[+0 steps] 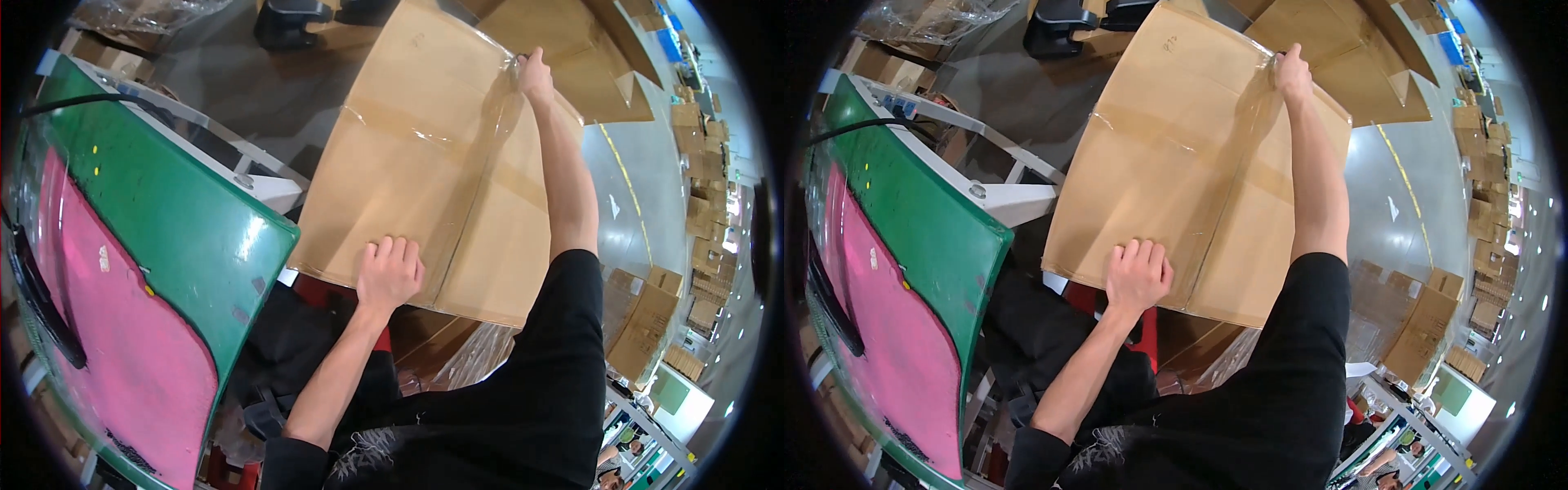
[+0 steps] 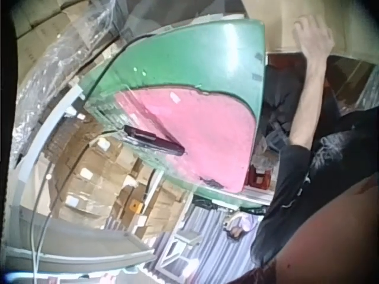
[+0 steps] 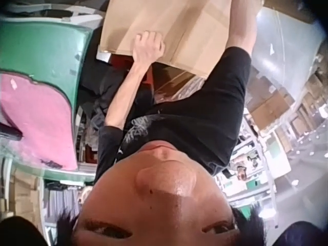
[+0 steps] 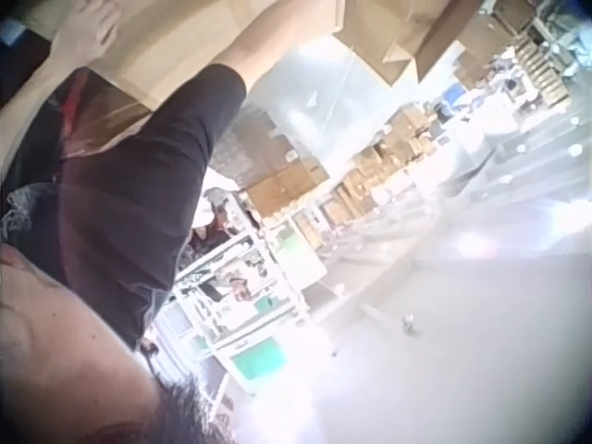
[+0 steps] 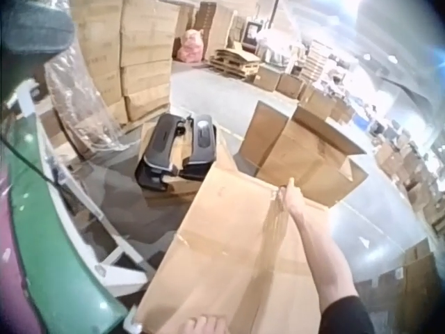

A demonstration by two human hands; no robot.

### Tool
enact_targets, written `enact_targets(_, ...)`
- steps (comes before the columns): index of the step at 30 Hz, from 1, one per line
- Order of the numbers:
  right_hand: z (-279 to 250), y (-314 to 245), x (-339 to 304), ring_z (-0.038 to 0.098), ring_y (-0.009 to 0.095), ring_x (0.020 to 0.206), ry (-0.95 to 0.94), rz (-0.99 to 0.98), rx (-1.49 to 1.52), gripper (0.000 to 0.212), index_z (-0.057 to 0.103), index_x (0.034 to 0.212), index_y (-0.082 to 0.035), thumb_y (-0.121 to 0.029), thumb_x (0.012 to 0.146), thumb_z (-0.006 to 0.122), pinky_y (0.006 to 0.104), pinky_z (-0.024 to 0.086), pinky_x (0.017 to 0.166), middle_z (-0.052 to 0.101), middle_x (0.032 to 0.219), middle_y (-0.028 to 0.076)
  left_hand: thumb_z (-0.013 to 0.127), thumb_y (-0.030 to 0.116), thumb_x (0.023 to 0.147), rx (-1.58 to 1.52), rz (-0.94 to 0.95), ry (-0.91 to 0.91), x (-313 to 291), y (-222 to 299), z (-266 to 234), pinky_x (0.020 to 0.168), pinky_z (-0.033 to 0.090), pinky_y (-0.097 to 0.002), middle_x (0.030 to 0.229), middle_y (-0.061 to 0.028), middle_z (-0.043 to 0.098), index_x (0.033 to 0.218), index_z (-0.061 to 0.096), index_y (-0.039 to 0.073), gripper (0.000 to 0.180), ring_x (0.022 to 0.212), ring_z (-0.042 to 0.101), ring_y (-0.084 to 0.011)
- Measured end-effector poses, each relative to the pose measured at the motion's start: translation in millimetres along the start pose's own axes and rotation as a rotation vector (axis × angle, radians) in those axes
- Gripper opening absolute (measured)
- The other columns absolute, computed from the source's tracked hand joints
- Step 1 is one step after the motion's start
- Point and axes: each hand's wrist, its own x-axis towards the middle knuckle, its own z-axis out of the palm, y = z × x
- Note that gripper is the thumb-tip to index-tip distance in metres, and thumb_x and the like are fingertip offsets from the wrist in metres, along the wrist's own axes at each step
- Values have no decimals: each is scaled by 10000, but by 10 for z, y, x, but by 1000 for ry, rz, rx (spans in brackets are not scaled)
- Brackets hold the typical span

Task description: Assemble circuit boards into plastic console housings using an electric screwdriver and pack them into a box.

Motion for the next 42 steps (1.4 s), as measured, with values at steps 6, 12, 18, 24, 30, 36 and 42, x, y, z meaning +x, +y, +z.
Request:
enact_targets(6, 73, 58, 74, 576, 478, 1013, -2, -95, 18, 313, 416, 1128, -71, -326, 950, 451, 527, 451, 861, 620, 1064, 284, 620, 142, 712, -27, -15, 3, 48, 40, -54, 635, 352, -354, 728, -33, 491, 722, 498, 105, 128, 713, 490, -205)
enact_targets(12, 357, 546, -286, 573, 440, 1028, -105, -336, -26, 287, 462, 1119, -11, -235, 942, 445, 483, 439, 895, 609, 1084, 266, 609, 184, 723, -12, 26, 28, -7, 135, 0, 627, 352, -343, 700, -27, 472, 719, 491, 131, 130, 716, 484, -191)
enact_targets(18, 28, 151, -1496, 588, 414, 988, -343, -327, 138, 238, 493, 1055, -3, -197, 923, 452, 464, 460, 834, 629, 982, 265, 606, 162, 731, -28, 41, 53, 45, -95, -2, 642, 362, -352, 709, -39, 516, 735, 506, 116, 110, 723, 506, -211)
enact_targets(24, -469, 562, -3080, 586, 314, 759, -476, -299, 284, 149, 507, 896, -4, -149, 915, 529, 393, 466, 703, 588, 771, 188, 555, 102, 785, -174, 44, 86, 120, 253, -35, 645, 366, -374, 685, -59, 539, 739, 509, 90, 66, 709, 526, -241)
enact_targets(30, -840, 323, -4073, 614, 401, 767, -699, -280, 293, 190, 493, 1044, -24, -170, 929, 533, 453, 473, 666, 620, 810, 236, 519, 80, 817, -371, 9, 179, 103, -11, 3, 644, 377, -390, 656, -76, 546, 747, 506, 81, 71, 684, 542, -262)
enact_targets(36, -1776, 373, -3165, 642, 328, 814, -463, -232, 295, 319, 487, 1216, -32, -186, 941, 543, 407, 483, 724, 650, 857, 177, 468, 76, 873, -566, -124, 208, 577, 377, -805, 665, 405, -413, 698, -122, 584, 815, 536, 46, 95, 674, 564, -323)
enact_targets(42, -2118, 39, -2436, 545, 327, 1105, -195, -872, 173, 319, 499, 1232, -56, -179, 939, 528, 419, 392, 984, 625, 1120, 163, 433, 86, 920, -686, -245, 241, 1028, 687, -1527, 568, 413, -381, 631, -108, 549, 859, 550, 30, 142, 590, 555, -268)
